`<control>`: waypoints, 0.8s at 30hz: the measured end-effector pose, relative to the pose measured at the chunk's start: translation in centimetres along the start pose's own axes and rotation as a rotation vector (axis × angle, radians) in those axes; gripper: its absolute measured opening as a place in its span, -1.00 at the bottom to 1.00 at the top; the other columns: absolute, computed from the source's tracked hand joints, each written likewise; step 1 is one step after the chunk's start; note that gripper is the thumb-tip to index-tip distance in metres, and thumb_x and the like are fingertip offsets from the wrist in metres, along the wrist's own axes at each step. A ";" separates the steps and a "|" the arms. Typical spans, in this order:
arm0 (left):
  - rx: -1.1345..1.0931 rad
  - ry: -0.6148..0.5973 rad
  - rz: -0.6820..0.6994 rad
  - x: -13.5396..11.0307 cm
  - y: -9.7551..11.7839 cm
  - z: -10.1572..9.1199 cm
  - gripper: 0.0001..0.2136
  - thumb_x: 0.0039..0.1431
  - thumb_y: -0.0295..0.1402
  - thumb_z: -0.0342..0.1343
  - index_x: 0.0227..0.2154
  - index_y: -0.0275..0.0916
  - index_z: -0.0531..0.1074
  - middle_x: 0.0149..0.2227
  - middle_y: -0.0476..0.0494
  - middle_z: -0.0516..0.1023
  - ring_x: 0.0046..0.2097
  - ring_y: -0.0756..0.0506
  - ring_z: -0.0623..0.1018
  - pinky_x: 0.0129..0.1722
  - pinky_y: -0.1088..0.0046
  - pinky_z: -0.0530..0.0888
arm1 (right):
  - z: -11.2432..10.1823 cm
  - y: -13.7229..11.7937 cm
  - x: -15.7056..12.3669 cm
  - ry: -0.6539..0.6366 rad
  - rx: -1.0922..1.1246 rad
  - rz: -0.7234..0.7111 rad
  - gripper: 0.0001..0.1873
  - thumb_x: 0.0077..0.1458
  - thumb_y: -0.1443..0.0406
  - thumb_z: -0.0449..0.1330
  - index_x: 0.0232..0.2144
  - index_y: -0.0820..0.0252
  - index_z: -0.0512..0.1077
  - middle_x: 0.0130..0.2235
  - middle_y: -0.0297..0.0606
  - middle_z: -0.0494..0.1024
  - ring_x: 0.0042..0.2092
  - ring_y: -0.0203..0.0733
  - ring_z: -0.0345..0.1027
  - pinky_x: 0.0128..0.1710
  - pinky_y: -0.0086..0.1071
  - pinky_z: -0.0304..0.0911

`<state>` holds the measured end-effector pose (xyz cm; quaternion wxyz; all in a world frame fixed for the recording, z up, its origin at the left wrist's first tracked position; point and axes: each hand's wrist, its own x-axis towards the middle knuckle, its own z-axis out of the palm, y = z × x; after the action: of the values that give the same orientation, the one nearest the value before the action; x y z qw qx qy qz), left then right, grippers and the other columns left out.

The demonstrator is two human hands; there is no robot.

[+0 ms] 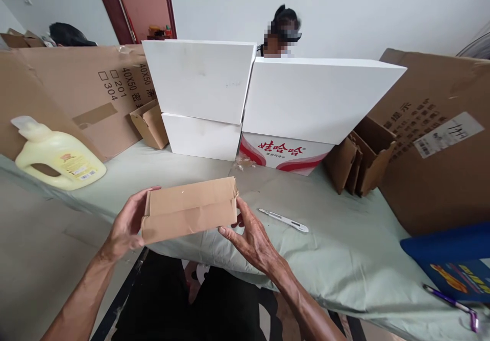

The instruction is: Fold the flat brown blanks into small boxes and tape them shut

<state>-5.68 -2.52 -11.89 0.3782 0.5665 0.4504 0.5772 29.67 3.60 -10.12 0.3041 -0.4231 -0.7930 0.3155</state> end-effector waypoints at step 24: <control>0.280 -0.195 0.100 3.8 0.2 -0.2 -0.14 -0.07 0.08 0.60 0.16 -0.09 0.24 0.47 -0.50 0.26 0.48 -0.52 0.34 0.42 -0.17 0.33 | -6.5 18.3 -3.6 0.143 -0.971 0.037 -0.82 0.43 0.25 0.07 -0.07 0.13 0.46 -0.11 -0.04 0.59 -0.02 0.10 0.47 -0.03 -0.17 0.39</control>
<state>-6.11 0.98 -10.49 0.3083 0.6886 0.4588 0.4693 44.99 10.20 -20.75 0.1196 -0.5507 -0.8181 -0.1149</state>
